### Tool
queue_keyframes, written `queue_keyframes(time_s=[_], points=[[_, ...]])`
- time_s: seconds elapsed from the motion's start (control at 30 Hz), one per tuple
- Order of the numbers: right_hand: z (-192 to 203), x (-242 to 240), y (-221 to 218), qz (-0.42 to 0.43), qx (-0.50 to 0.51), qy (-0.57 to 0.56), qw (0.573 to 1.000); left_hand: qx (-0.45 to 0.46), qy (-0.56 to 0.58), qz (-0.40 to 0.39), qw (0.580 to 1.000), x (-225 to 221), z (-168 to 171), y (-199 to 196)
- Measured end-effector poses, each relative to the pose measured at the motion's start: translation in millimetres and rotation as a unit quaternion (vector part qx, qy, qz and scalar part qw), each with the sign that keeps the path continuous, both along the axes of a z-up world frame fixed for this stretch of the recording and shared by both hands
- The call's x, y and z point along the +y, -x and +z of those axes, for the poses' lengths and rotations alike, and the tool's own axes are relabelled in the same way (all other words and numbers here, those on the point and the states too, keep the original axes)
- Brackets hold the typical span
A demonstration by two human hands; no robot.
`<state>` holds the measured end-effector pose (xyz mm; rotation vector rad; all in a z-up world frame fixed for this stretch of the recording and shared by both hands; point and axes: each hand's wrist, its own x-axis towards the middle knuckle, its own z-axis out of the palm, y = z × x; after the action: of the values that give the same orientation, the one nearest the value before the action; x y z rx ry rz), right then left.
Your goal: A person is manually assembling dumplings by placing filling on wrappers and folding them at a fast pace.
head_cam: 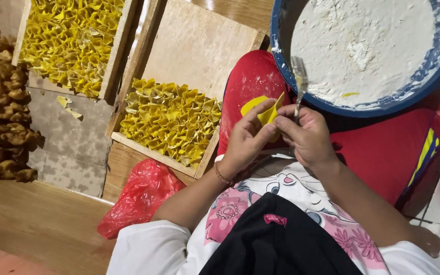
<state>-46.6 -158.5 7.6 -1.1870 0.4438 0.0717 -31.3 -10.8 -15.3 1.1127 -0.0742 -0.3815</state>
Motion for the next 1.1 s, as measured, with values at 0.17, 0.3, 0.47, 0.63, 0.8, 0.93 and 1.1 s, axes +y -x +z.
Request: queue_keyframes(time_s=[0.17, 0.3, 0.47, 0.63, 0.8, 0.93, 1.1], points=[[6, 3, 1, 0.006, 0.005, -0.003, 1.0, 0.066, -0.036, 0.059, 0.995, 0, 12, -4], [-9, -8, 5, -0.016, 0.036, 0.018, 0.999, 0.127, 0.007, 0.153, 0.98, 11, 6, -16], [-42, -27, 13, -0.004, 0.055, 0.124, 0.991, 0.223, 0.034, 0.175, 0.958, 41, -16, -31], [-44, -32, 14, 0.038, 0.06, 0.243, 0.967, 0.316, 0.103, 0.194, 0.923, 57, -15, -47], [-35, -44, 14, 0.081, 0.043, 0.267, 0.959, 0.298, 0.206, 0.243, 0.9, 56, -20, -72], [3, -86, 13, 0.078, -0.01, 0.342, 0.936, 0.32, 0.166, 0.252, 0.898, 53, -5, -78], [18, -150, 7, 0.234, 0.035, 0.751, 0.616, 0.32, 0.196, 0.204, 0.904, 43, 9, -83]])
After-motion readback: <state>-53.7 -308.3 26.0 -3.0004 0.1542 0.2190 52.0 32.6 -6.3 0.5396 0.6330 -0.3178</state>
